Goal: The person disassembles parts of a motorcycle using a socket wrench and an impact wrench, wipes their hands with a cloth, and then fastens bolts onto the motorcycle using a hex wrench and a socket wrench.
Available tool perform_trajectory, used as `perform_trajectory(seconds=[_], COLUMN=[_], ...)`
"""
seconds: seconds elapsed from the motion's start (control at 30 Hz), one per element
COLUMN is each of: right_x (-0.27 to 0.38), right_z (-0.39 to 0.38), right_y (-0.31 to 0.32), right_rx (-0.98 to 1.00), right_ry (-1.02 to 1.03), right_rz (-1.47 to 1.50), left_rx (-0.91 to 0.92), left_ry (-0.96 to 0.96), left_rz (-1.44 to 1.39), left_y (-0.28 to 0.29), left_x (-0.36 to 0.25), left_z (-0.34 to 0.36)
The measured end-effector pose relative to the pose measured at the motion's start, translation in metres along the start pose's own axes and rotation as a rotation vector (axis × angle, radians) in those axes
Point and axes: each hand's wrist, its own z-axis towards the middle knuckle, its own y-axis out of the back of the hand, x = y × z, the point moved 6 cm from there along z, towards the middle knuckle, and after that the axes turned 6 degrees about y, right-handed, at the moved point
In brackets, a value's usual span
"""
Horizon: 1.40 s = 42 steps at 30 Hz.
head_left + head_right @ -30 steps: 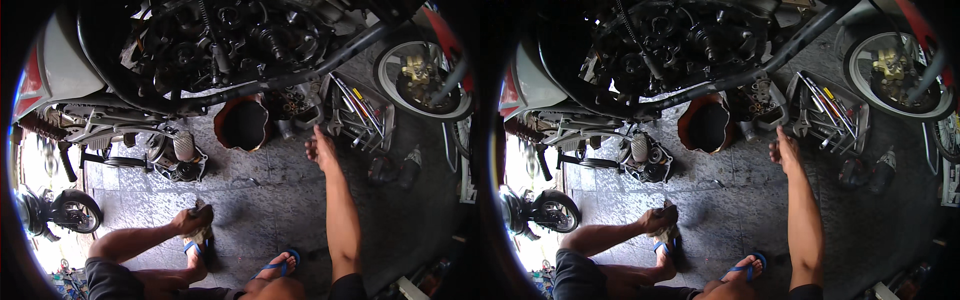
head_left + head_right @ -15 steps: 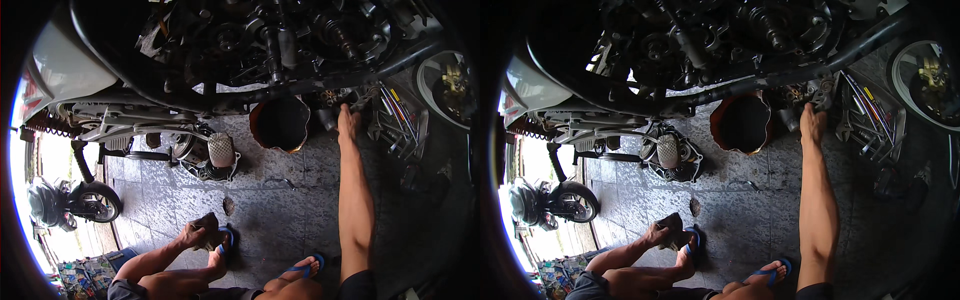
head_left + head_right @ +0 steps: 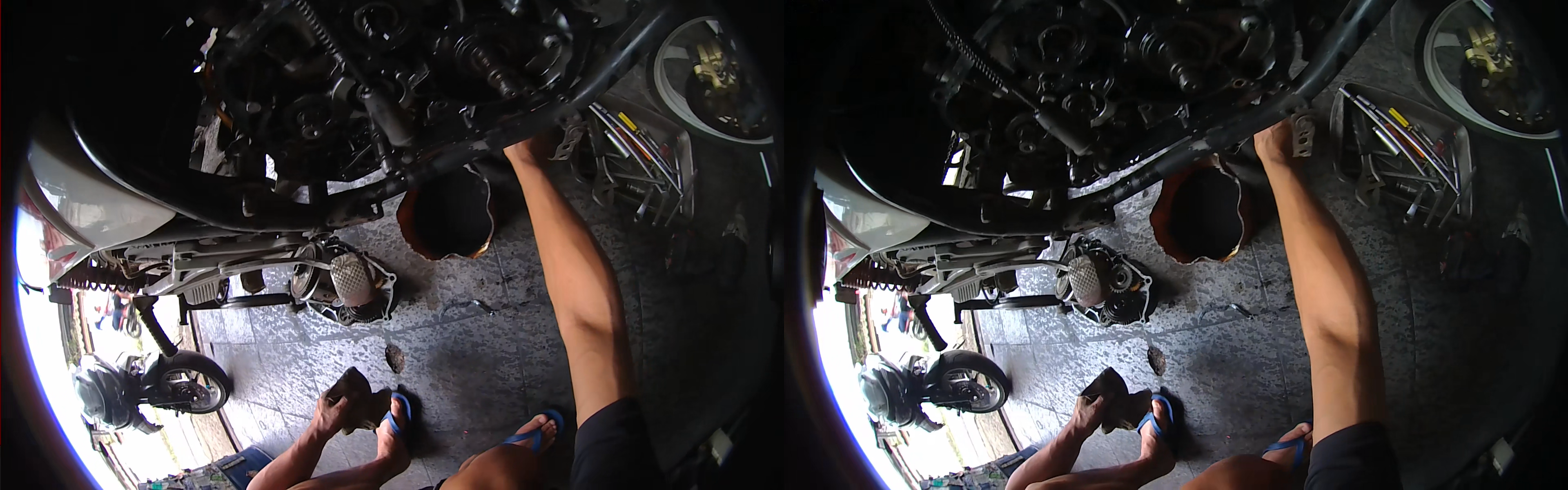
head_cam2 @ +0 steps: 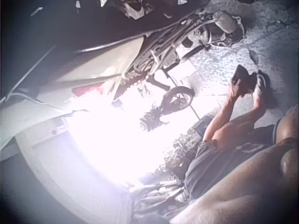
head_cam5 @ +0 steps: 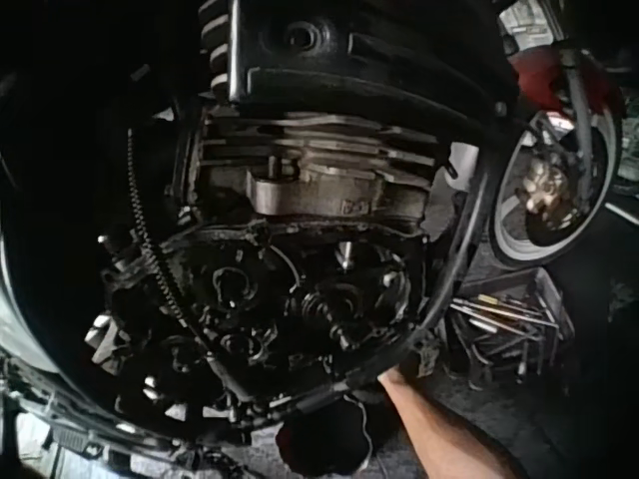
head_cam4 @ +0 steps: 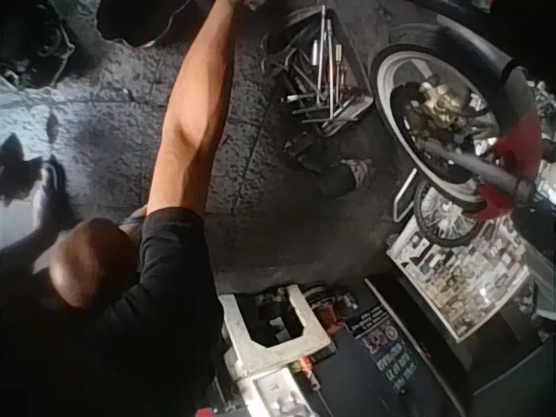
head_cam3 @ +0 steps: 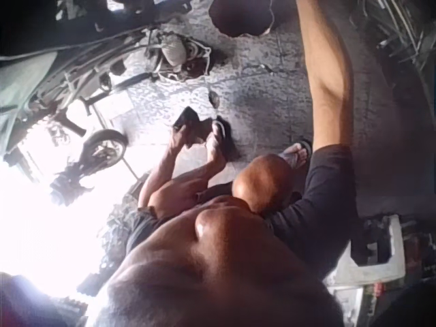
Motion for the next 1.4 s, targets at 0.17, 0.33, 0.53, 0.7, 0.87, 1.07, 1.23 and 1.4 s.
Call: perform_trajectory(seconds=[0.17,0.33,0.53,0.7,0.87,1.07,1.23,1.4], right_x=[-0.043,-0.010,-0.015,-0.027,-0.055,-0.168,-0.317,-0.394], right_z=[0.010,-0.029,-0.137,-0.271,-0.351,-0.296,-0.203,-0.149], right_y=[-0.013,0.025,0.098,0.151,0.226,0.311,0.374,0.384], right_rx=[0.184,0.129,0.203,0.430,0.558,-0.054,-0.755,-0.519], right_ry=[0.183,-0.197,-0.332,-0.611,-0.852,-0.883,-1.156,-0.984], right_rz=[-0.074,0.466,0.745,0.906,0.834,0.633,0.491,1.043], left_rx=[0.013,-0.125,0.104,0.548,0.129,0.263,0.263,0.534], left_ry=[-0.022,-0.443,-0.133,-0.135,-0.185,-0.300,-0.375,-0.487], left_rz=[-0.177,-0.212,-0.741,-0.820,-1.090,-1.114,-1.064,-0.719], left_y=[-0.017,0.021,0.016,-0.031,-0.026,-0.022,-0.011,-0.058], left_x=[-0.030,-0.076,-0.070,-0.082,-0.065,-0.107,-0.127,-0.113], left_z=[0.009,0.056,0.117,0.141,0.197,0.206,0.226,0.199])
